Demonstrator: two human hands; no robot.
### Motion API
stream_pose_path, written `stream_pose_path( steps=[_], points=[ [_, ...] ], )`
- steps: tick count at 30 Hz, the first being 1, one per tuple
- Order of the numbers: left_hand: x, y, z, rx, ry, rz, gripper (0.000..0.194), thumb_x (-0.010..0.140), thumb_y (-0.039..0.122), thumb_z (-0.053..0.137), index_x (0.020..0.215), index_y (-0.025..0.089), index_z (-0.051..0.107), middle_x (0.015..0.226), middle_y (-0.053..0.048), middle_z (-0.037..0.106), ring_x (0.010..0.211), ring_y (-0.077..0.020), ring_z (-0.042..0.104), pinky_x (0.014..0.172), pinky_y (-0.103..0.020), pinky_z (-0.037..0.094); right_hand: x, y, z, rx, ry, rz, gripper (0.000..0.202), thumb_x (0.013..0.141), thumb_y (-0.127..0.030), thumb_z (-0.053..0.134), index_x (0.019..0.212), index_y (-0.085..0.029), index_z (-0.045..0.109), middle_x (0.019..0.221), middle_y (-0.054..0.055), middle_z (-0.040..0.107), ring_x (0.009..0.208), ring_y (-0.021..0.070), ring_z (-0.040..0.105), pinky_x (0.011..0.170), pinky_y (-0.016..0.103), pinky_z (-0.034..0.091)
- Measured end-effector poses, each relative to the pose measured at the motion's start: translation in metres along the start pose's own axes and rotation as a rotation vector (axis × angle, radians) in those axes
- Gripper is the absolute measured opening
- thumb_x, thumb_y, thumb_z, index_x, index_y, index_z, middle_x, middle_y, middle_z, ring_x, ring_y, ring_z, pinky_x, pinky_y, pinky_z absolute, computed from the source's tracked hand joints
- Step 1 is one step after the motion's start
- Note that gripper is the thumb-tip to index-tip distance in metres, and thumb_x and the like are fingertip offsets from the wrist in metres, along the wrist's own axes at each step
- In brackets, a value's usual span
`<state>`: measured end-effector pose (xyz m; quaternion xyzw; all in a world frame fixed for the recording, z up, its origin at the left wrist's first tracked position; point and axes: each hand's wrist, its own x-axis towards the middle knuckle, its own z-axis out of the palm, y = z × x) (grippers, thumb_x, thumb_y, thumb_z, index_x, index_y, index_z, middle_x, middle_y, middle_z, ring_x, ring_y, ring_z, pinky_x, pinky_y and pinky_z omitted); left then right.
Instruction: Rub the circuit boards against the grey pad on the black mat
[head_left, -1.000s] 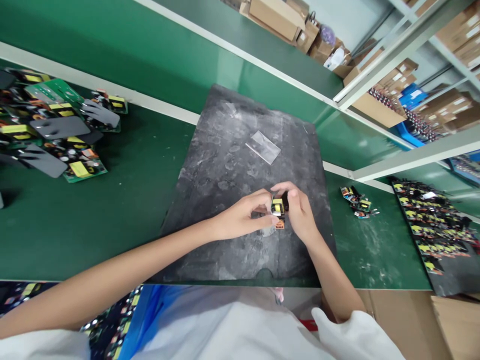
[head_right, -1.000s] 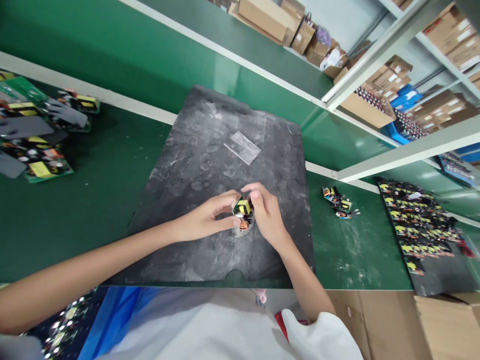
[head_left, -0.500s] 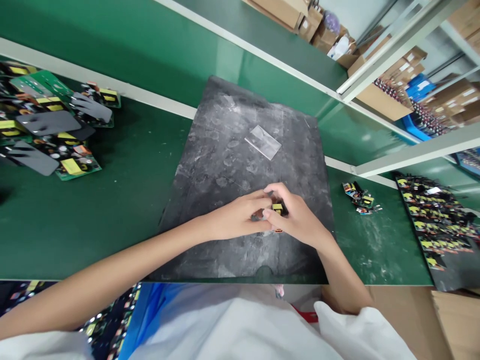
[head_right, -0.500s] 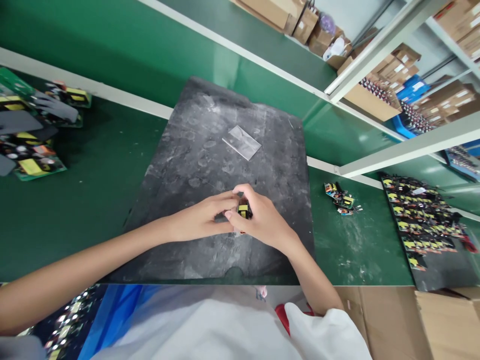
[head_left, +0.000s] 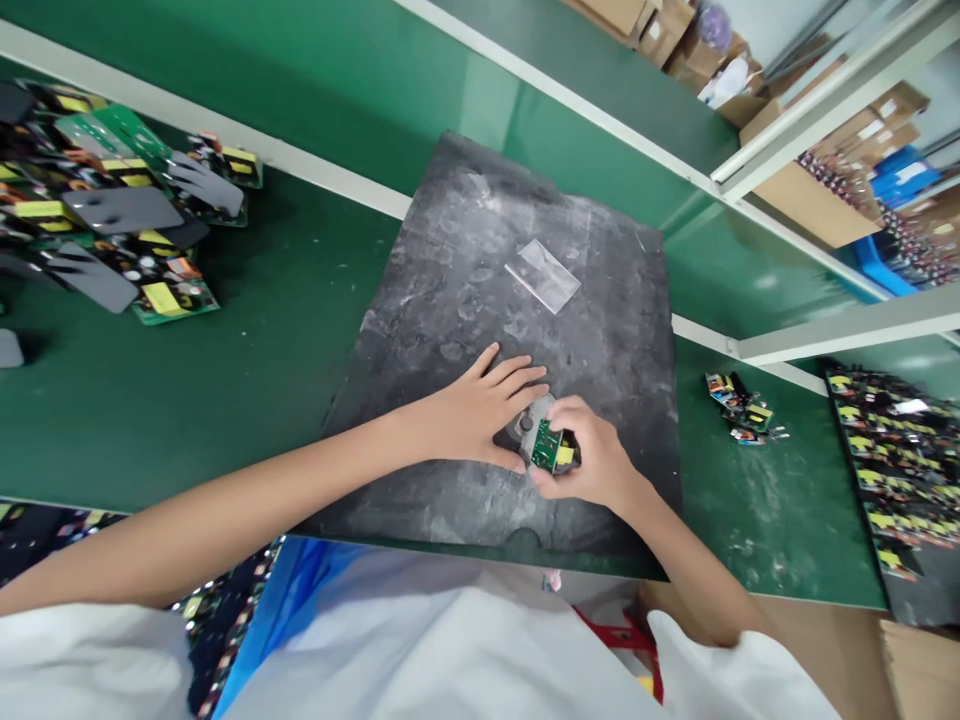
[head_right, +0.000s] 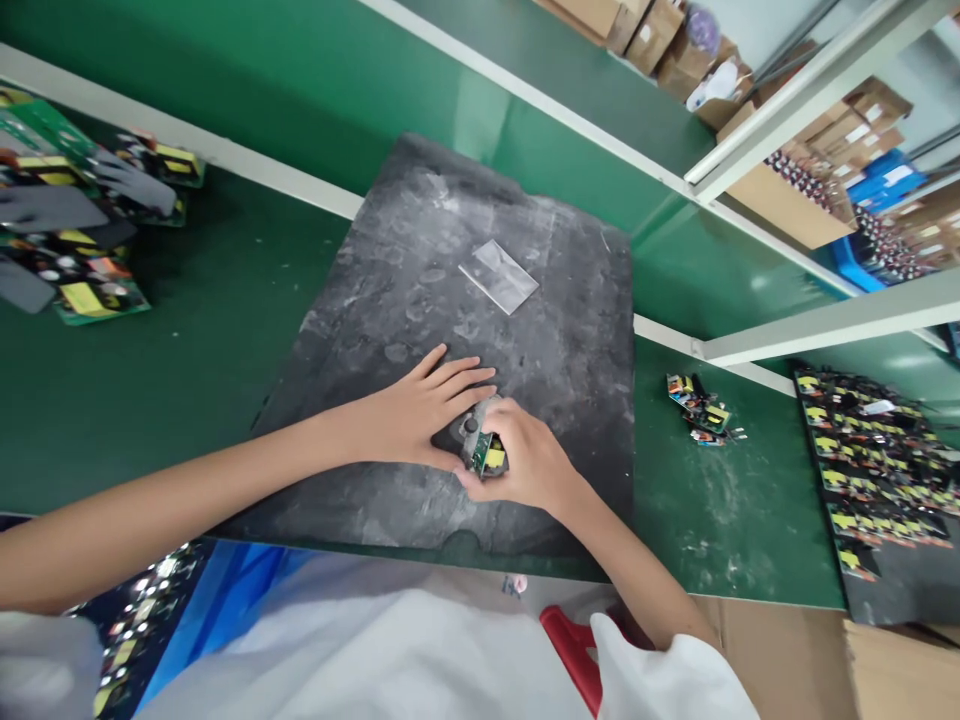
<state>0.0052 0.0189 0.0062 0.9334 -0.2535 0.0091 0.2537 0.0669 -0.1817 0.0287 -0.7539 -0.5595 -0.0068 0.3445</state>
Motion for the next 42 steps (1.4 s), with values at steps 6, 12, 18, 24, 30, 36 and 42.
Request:
stream_pose_path(
  steps=[6,12,18,24,30,36,42],
  points=[
    [0.001,-0.001,-0.007,-0.043,-0.043,-0.005,0.087,0.073,0.061,0.060,0.142,0.014,0.035,0.149,-0.016,0.033,0.141,-0.0338,0.021,0.113,-0.058,0.003,-0.002,0.003,0.003,-0.136,-0.058,-0.018,0.028,0.077,-0.037,0.054,0.101,-0.023,0.048,0.084,0.003,0.060,0.075,0.0185,0.060,0.063,0.029,0.049],
    [0.006,-0.008,-0.014,-0.067,-0.111,-0.015,0.052,0.092,0.039,0.043,0.140,0.021,0.039,0.149,-0.007,0.036,0.141,-0.0248,0.022,0.115,-0.052,0.005,-0.004,0.002,0.002,-0.259,-0.029,-0.005,0.024,0.080,-0.041,0.052,0.094,-0.022,0.051,0.074,0.002,0.058,0.064,0.0167,0.057,0.055,0.027,0.042],
    [0.008,-0.005,-0.006,-0.030,0.002,-0.044,0.046,0.092,0.033,0.046,0.135,0.020,0.046,0.143,-0.007,0.045,0.137,-0.0256,0.030,0.114,-0.055,0.008,-0.005,-0.002,0.000,-0.256,-0.049,0.018,0.021,0.081,-0.041,0.050,0.088,-0.022,0.048,0.068,0.000,0.052,0.057,0.0151,0.051,0.050,0.026,0.037],
    [0.008,-0.004,-0.004,-0.011,-0.003,-0.042,0.045,0.092,0.033,0.045,0.135,0.020,0.046,0.144,-0.007,0.043,0.138,-0.0248,0.028,0.115,-0.054,0.007,-0.009,-0.006,0.006,-0.065,-0.046,-0.023,0.020,0.080,-0.042,0.048,0.086,-0.023,0.044,0.069,0.000,0.053,0.058,0.0149,0.051,0.052,0.026,0.040],
    [0.009,0.000,-0.002,0.016,-0.007,-0.062,0.046,0.094,0.033,0.041,0.137,0.016,0.045,0.145,-0.008,0.042,0.138,-0.0271,0.028,0.114,-0.055,0.004,-0.004,-0.009,0.008,-0.221,-0.058,-0.064,0.025,0.082,-0.045,0.047,0.087,-0.021,0.045,0.068,0.001,0.052,0.056,0.0150,0.051,0.046,0.026,0.038],
    [0.008,0.003,0.001,0.042,0.018,-0.068,0.046,0.093,0.033,0.043,0.137,0.018,0.044,0.144,-0.008,0.042,0.137,-0.0277,0.028,0.114,-0.057,0.006,-0.005,-0.011,0.012,-0.212,-0.040,-0.144,0.022,0.080,-0.042,0.047,0.089,-0.021,0.043,0.071,0.003,0.055,0.059,0.0166,0.055,0.047,0.026,0.040],
    [0.007,0.007,0.002,0.190,0.053,-0.054,0.046,0.093,0.032,0.041,0.136,0.015,0.044,0.134,-0.015,0.046,0.127,-0.0305,0.037,0.109,-0.062,0.016,-0.004,-0.012,0.012,-0.229,-0.032,-0.051,0.019,0.079,-0.037,0.047,0.089,-0.022,0.042,0.070,0.002,0.053,0.058,0.0167,0.053,0.048,0.027,0.042]
  ],
)
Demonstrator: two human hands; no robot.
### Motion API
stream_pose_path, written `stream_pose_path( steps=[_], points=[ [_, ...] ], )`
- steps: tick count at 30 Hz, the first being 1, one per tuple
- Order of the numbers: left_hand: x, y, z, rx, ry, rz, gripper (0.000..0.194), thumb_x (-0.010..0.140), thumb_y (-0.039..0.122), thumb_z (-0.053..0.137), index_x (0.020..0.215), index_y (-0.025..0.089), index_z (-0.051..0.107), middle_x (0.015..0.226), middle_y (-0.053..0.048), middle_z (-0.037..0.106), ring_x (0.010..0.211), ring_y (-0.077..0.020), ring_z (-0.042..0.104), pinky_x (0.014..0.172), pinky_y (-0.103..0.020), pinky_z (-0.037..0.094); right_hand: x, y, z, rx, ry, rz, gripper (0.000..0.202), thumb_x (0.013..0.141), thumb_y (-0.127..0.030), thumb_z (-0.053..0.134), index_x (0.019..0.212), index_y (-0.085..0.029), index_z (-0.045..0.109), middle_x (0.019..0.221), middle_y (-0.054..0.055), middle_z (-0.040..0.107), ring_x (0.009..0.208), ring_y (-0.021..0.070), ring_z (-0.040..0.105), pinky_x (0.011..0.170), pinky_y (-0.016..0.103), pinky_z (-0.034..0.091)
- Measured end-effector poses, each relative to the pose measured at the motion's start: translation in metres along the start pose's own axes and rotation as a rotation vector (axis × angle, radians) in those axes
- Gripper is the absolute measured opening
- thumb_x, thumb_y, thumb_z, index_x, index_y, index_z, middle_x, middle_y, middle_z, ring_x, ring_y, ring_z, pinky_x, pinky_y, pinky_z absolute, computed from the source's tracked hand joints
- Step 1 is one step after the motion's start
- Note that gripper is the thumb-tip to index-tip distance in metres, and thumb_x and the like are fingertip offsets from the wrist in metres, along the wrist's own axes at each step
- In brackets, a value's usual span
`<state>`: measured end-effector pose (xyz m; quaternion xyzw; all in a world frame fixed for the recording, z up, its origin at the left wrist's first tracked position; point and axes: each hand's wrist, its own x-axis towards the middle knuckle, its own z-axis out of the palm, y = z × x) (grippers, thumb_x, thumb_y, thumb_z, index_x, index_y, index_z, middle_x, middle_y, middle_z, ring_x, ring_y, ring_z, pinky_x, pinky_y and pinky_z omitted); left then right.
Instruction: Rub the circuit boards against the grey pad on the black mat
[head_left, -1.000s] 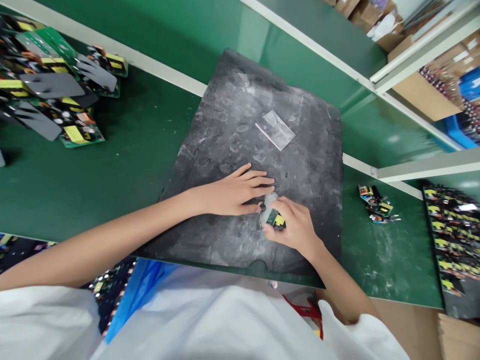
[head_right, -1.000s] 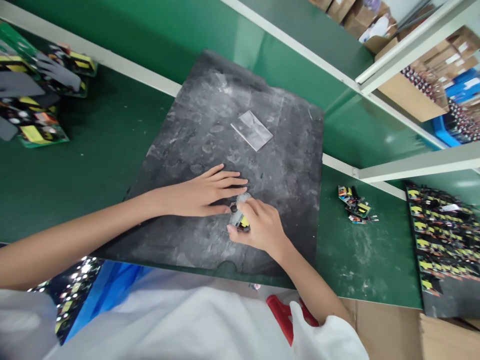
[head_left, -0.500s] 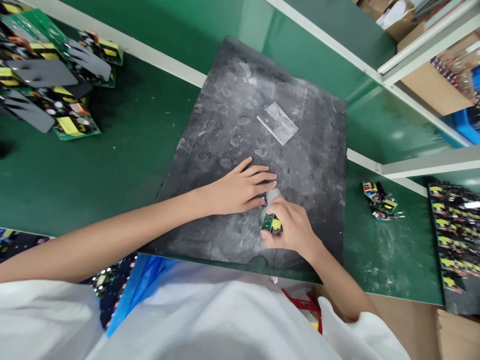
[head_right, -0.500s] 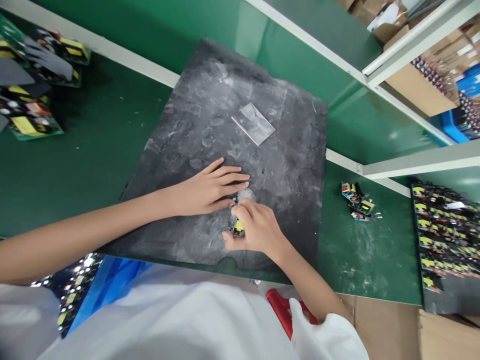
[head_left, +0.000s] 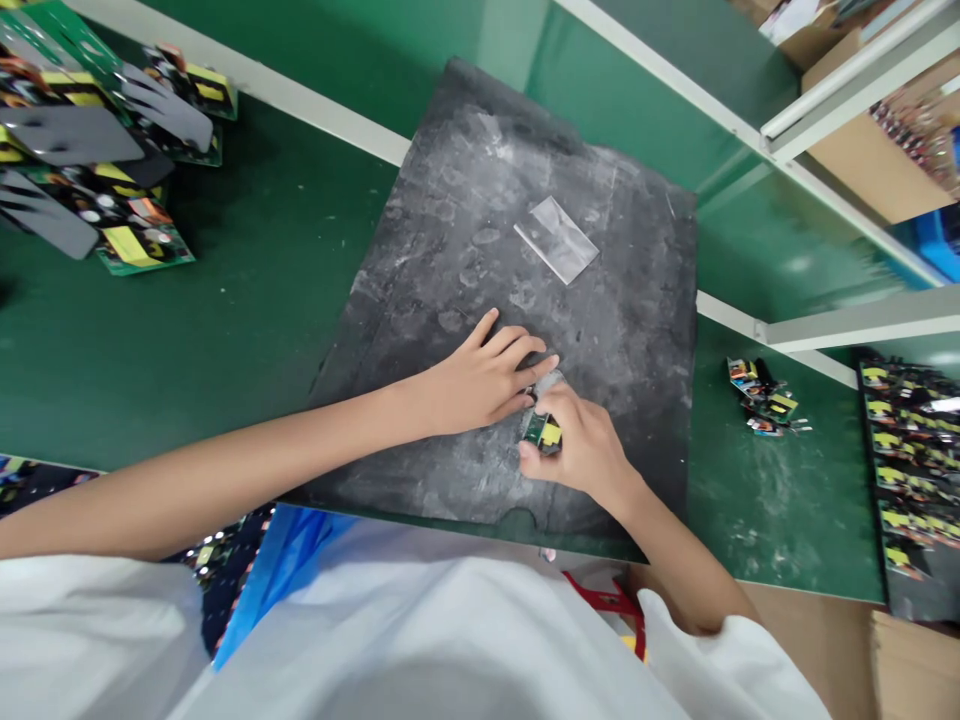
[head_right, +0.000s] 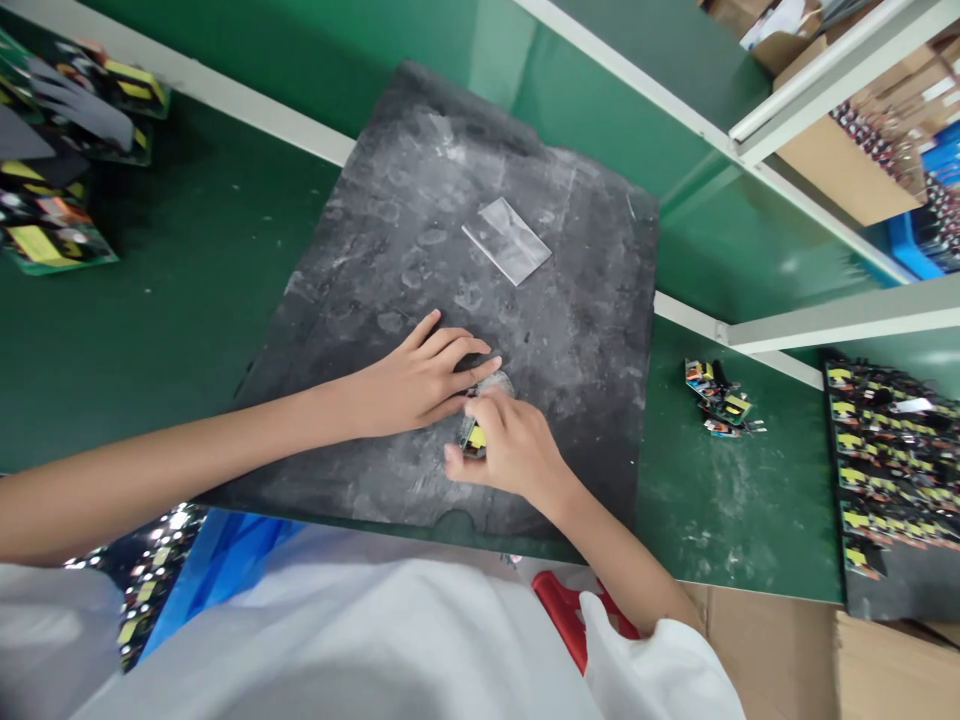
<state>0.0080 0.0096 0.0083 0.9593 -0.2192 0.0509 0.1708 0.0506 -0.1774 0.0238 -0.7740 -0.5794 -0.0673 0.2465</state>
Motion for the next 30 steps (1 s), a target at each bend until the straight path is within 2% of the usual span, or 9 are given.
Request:
stream_pose_path(
  steps=[4,8,12,16,20,24,30],
  points=[
    [-0.0003,0.0023,0.0014,0.061,0.014,0.009,0.047,0.093,0.031,0.042,0.138,0.016,0.041,0.130,-0.015,0.047,0.123,-0.0288,0.040,0.108,-0.062,0.021,0.0012,-0.0038,0.0008,-0.022,-0.010,-0.096,0.016,0.078,-0.034,0.046,0.085,-0.021,0.042,0.067,0.000,0.052,0.056,0.0155,0.052,0.047,0.026,0.040],
    [-0.0002,0.0019,0.0015,0.091,0.026,0.021,0.046,0.094,0.031,0.040,0.137,0.015,0.042,0.127,-0.015,0.048,0.123,-0.0287,0.040,0.107,-0.061,0.023,0.0022,-0.0033,0.0009,-0.041,0.037,-0.043,0.016,0.078,-0.033,0.047,0.086,-0.020,0.042,0.067,0.001,0.052,0.056,0.0155,0.053,0.047,0.025,0.041],
    [-0.0001,0.0019,0.0009,0.094,0.021,0.020,0.047,0.093,0.030,0.042,0.137,0.016,0.042,0.127,-0.014,0.048,0.124,-0.0293,0.039,0.108,-0.060,0.024,0.0022,-0.0049,0.0015,-0.017,-0.003,-0.100,0.014,0.078,-0.033,0.044,0.085,-0.020,0.043,0.066,0.000,0.052,0.057,0.0158,0.053,0.048,0.026,0.041],
    [-0.0009,0.0027,0.0011,0.094,0.036,0.026,0.045,0.093,0.029,0.041,0.136,0.015,0.043,0.126,-0.015,0.049,0.125,-0.0296,0.039,0.107,-0.060,0.025,0.0021,-0.0061,0.0029,-0.026,0.040,-0.027,0.015,0.079,-0.032,0.046,0.087,-0.020,0.043,0.068,0.001,0.053,0.058,0.0153,0.053,0.049,0.025,0.042],
    [-0.0010,0.0021,0.0010,0.082,0.028,0.031,0.047,0.092,0.030,0.043,0.136,0.015,0.043,0.127,-0.015,0.048,0.127,-0.0300,0.037,0.108,-0.059,0.025,0.0014,-0.0102,0.0045,0.003,-0.012,-0.103,0.014,0.078,-0.031,0.046,0.086,-0.020,0.043,0.069,0.002,0.054,0.059,0.0157,0.054,0.050,0.026,0.043],
    [-0.0008,0.0011,0.0022,0.093,0.048,0.034,0.046,0.093,0.029,0.041,0.136,0.014,0.043,0.126,-0.015,0.049,0.127,-0.0304,0.037,0.108,-0.059,0.025,0.0022,-0.0110,0.0043,-0.013,0.026,-0.063,0.015,0.078,-0.030,0.047,0.088,-0.019,0.042,0.071,0.003,0.056,0.061,0.0164,0.056,0.049,0.026,0.043],
    [-0.0008,0.0011,0.0039,0.085,0.053,0.025,0.046,0.092,0.032,0.042,0.135,0.015,0.045,0.127,-0.014,0.048,0.126,-0.0306,0.038,0.107,-0.059,0.025,0.0023,-0.0104,0.0023,-0.011,-0.011,-0.086,0.014,0.079,-0.032,0.045,0.085,-0.020,0.042,0.066,0.001,0.053,0.058,0.0159,0.054,0.048,0.025,0.042]
  ],
)
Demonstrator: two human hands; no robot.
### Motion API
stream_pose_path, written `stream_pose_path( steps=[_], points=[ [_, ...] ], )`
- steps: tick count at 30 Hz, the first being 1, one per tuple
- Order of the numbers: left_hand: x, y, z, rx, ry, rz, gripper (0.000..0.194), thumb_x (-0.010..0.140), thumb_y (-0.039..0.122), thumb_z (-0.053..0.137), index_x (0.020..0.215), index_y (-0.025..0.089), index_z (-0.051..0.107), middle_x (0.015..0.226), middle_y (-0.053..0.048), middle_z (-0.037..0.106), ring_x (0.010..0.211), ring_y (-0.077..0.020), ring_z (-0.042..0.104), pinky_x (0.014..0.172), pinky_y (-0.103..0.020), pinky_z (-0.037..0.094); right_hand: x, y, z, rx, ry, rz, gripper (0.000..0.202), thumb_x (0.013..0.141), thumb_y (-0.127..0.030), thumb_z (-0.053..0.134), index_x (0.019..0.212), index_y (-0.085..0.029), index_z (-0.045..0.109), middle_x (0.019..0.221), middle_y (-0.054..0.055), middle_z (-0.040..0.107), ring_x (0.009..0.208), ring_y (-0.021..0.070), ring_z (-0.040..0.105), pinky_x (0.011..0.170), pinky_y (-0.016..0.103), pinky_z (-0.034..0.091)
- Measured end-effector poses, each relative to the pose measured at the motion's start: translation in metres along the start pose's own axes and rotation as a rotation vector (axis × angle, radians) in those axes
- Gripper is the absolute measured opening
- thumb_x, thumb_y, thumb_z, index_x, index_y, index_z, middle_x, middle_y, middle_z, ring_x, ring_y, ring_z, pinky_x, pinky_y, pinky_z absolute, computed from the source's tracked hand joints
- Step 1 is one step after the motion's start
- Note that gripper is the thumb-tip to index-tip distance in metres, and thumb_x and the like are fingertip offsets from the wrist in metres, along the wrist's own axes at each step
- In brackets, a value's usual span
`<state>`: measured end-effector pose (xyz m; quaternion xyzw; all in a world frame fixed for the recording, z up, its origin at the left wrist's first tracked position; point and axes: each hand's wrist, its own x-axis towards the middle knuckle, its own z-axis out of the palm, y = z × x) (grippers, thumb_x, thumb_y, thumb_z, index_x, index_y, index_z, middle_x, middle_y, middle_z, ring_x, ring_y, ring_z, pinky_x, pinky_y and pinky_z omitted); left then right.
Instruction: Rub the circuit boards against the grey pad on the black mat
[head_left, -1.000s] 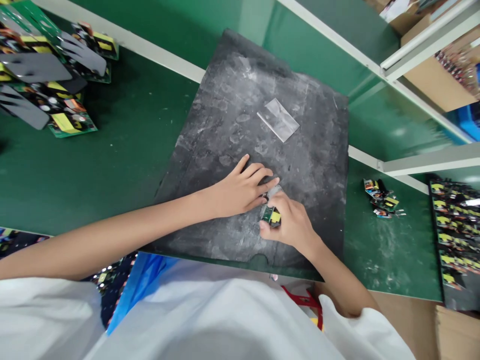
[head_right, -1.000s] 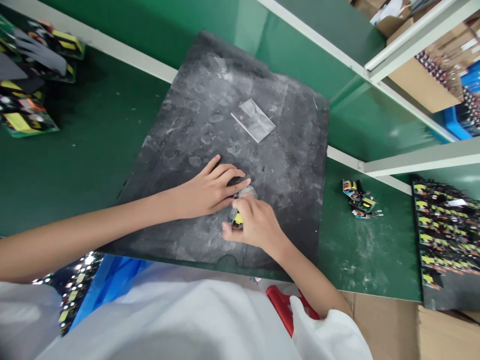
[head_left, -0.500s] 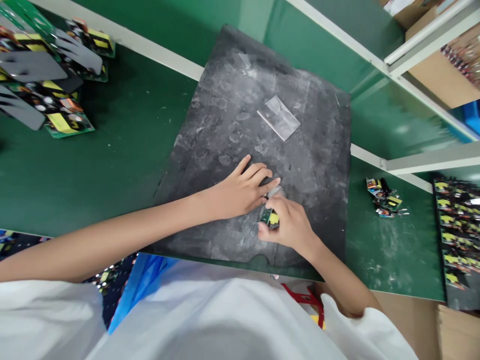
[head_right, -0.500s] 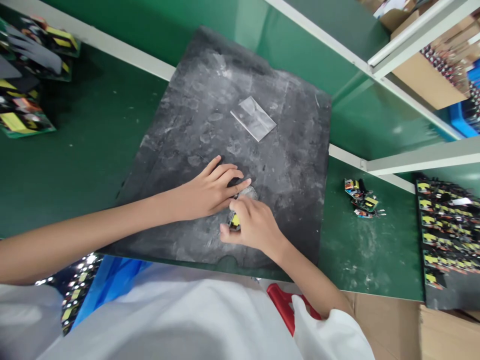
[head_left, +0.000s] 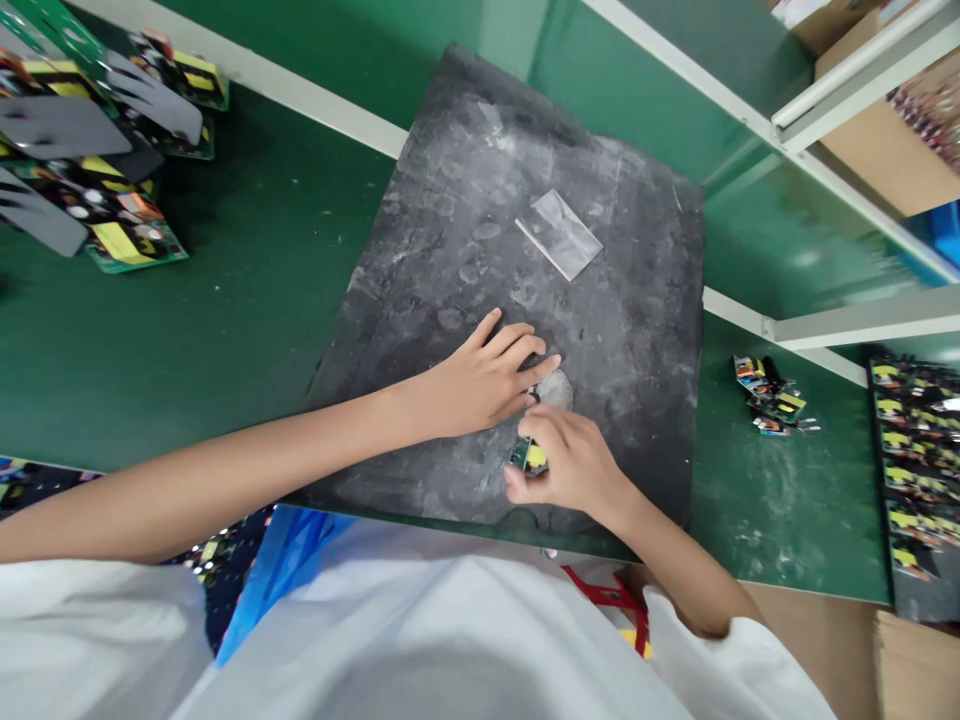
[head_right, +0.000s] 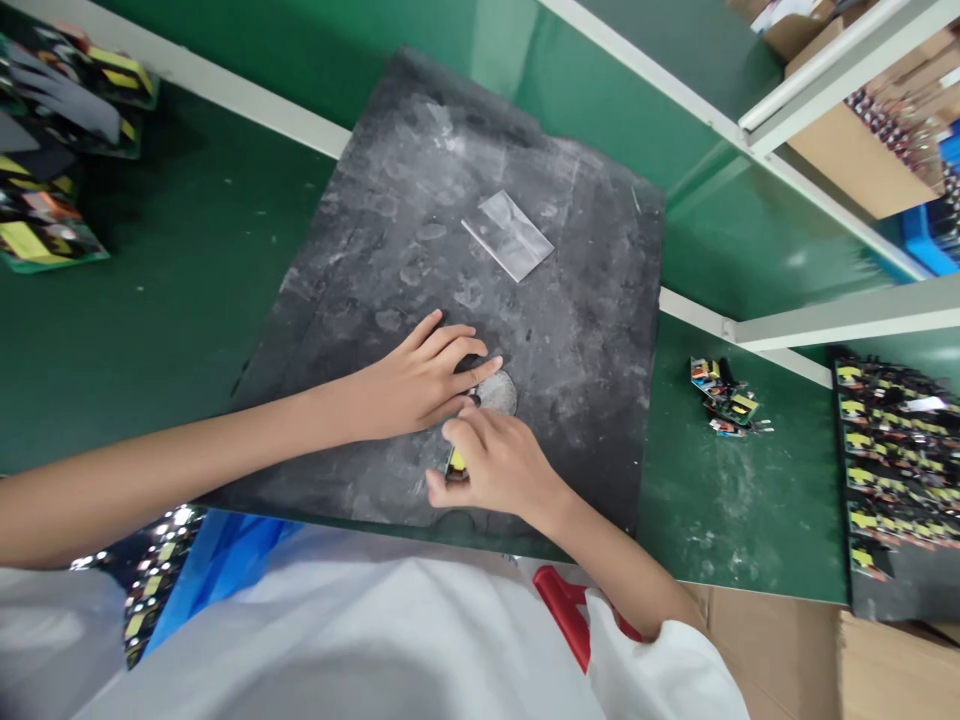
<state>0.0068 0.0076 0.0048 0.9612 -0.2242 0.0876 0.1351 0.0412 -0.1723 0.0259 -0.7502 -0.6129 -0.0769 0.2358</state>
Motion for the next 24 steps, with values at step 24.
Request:
stream_pose_path(
  steps=[24],
  points=[
    [0.001,-0.001,-0.004,-0.042,-0.013,-0.013,0.045,0.092,0.033,0.044,0.134,0.018,0.047,0.126,-0.013,0.049,0.126,-0.0304,0.038,0.107,-0.059,0.025,-0.005,0.009,-0.006,0.071,-0.057,0.034,0.014,0.074,-0.031,0.049,0.083,-0.021,0.042,0.064,-0.001,0.051,0.054,0.0144,0.051,0.047,0.025,0.038]
  ],
)
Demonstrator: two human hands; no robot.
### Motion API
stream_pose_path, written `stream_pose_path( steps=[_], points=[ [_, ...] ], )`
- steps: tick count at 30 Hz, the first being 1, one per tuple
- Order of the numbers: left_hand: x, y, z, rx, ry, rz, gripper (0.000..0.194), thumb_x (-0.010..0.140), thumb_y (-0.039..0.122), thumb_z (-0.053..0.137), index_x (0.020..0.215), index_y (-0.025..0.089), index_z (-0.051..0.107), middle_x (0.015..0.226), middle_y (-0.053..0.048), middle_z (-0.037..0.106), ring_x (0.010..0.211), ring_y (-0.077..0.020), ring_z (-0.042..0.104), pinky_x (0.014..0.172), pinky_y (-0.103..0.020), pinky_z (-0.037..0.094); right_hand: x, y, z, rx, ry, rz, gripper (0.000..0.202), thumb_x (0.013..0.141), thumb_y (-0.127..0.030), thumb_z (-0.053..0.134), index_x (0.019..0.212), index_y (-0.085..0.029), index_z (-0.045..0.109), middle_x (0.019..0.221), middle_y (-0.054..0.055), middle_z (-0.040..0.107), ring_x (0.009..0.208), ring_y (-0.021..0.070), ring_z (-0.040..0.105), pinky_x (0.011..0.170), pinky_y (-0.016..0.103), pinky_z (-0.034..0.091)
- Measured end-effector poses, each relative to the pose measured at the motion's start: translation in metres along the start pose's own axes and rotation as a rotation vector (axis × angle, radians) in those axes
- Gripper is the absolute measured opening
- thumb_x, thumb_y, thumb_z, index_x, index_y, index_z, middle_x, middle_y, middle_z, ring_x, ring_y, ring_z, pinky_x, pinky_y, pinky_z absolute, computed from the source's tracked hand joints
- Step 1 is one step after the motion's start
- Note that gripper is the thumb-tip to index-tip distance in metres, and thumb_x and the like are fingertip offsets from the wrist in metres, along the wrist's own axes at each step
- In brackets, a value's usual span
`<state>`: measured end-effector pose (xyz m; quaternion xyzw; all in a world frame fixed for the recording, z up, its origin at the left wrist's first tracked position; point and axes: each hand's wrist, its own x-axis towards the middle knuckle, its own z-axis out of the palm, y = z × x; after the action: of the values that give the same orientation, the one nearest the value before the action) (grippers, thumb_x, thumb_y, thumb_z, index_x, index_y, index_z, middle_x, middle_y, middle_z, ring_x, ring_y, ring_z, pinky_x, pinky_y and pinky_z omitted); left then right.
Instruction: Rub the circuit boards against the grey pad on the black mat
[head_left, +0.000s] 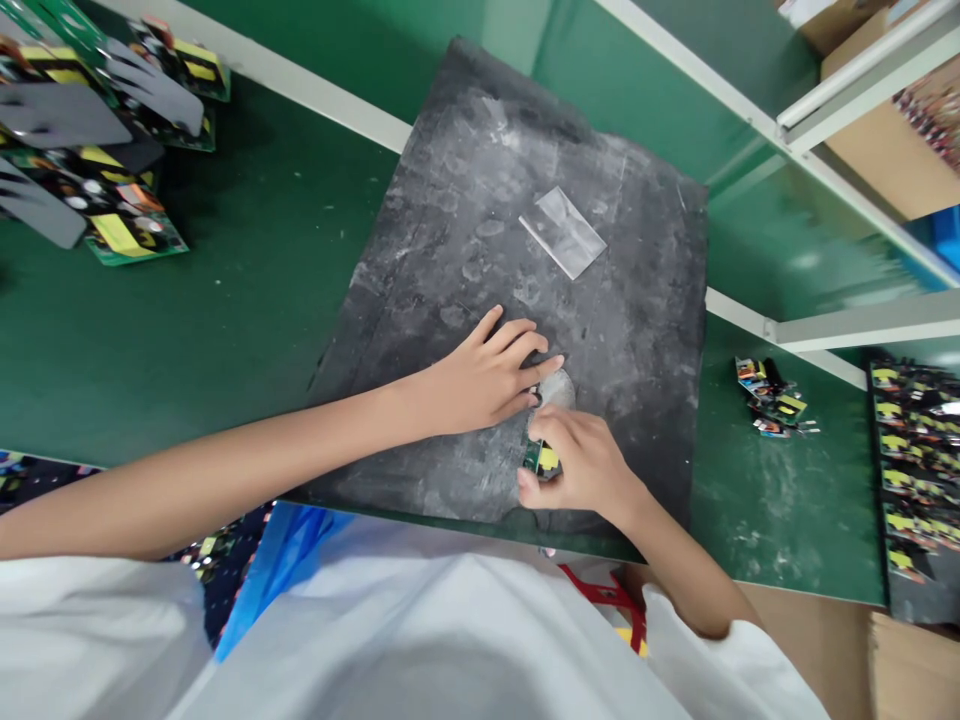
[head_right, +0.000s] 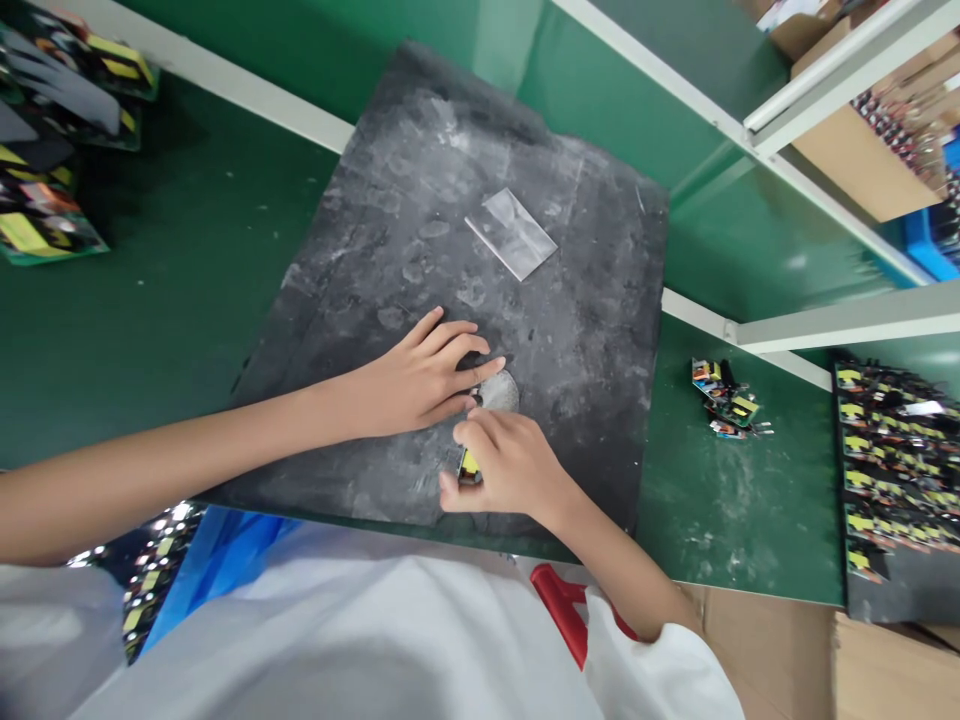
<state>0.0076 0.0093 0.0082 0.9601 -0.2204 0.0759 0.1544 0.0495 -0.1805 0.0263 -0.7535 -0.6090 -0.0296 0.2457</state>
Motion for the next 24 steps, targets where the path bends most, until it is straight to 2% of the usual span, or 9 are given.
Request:
stream_pose_path(
  steps=[5,9,12,17,21,24],
  points=[
    [-0.0001,0.0004,0.0003,0.003,0.011,0.006,0.045,0.092,0.033,0.043,0.134,0.018,0.047,0.126,-0.014,0.049,0.126,-0.0308,0.037,0.106,-0.059,0.025,0.0005,-0.0016,0.0030,-0.043,0.073,-0.008,0.014,0.075,-0.032,0.048,0.083,-0.021,0.042,0.066,0.000,0.052,0.055,0.0144,0.050,0.048,0.025,0.039],
    [0.0002,0.0005,0.0001,0.007,0.007,0.001,0.045,0.092,0.033,0.044,0.134,0.019,0.047,0.126,-0.013,0.049,0.126,-0.0313,0.037,0.106,-0.059,0.025,0.0006,-0.0017,0.0045,-0.059,0.042,-0.031,0.013,0.077,-0.033,0.047,0.081,-0.021,0.042,0.063,-0.002,0.049,0.053,0.0138,0.049,0.047,0.025,0.037],
    [0.0004,0.0006,0.0001,0.018,-0.008,0.005,0.045,0.093,0.033,0.041,0.135,0.019,0.046,0.126,-0.013,0.048,0.126,-0.0319,0.037,0.106,-0.059,0.025,0.0011,-0.0012,0.0040,-0.072,0.089,-0.012,0.013,0.077,-0.032,0.048,0.083,-0.021,0.044,0.066,0.000,0.051,0.056,0.0139,0.050,0.048,0.025,0.037],
    [0.0002,0.0006,0.0003,0.025,0.003,0.011,0.045,0.092,0.033,0.043,0.135,0.018,0.046,0.126,-0.014,0.048,0.125,-0.0315,0.037,0.106,-0.060,0.026,0.0015,-0.0006,0.0028,-0.076,0.037,-0.043,0.012,0.076,-0.032,0.047,0.081,-0.021,0.044,0.064,0.000,0.051,0.053,0.0147,0.048,0.047,0.026,0.036],
    [0.0006,0.0006,-0.0008,0.032,-0.008,0.013,0.046,0.092,0.033,0.042,0.135,0.018,0.045,0.127,-0.014,0.048,0.125,-0.0318,0.037,0.105,-0.059,0.026,0.0017,-0.0010,0.0028,-0.090,0.081,-0.005,0.012,0.075,-0.030,0.047,0.083,-0.021,0.044,0.065,0.000,0.051,0.055,0.0150,0.049,0.048,0.025,0.037],
    [0.0011,0.0009,-0.0018,0.029,-0.012,0.011,0.046,0.092,0.033,0.042,0.135,0.018,0.046,0.127,-0.014,0.048,0.124,-0.0317,0.038,0.105,-0.060,0.026,0.0014,-0.0024,0.0030,-0.114,0.052,-0.033,0.011,0.075,-0.030,0.047,0.080,-0.021,0.044,0.063,-0.001,0.050,0.052,0.0146,0.047,0.047,0.026,0.035]
  ],
)
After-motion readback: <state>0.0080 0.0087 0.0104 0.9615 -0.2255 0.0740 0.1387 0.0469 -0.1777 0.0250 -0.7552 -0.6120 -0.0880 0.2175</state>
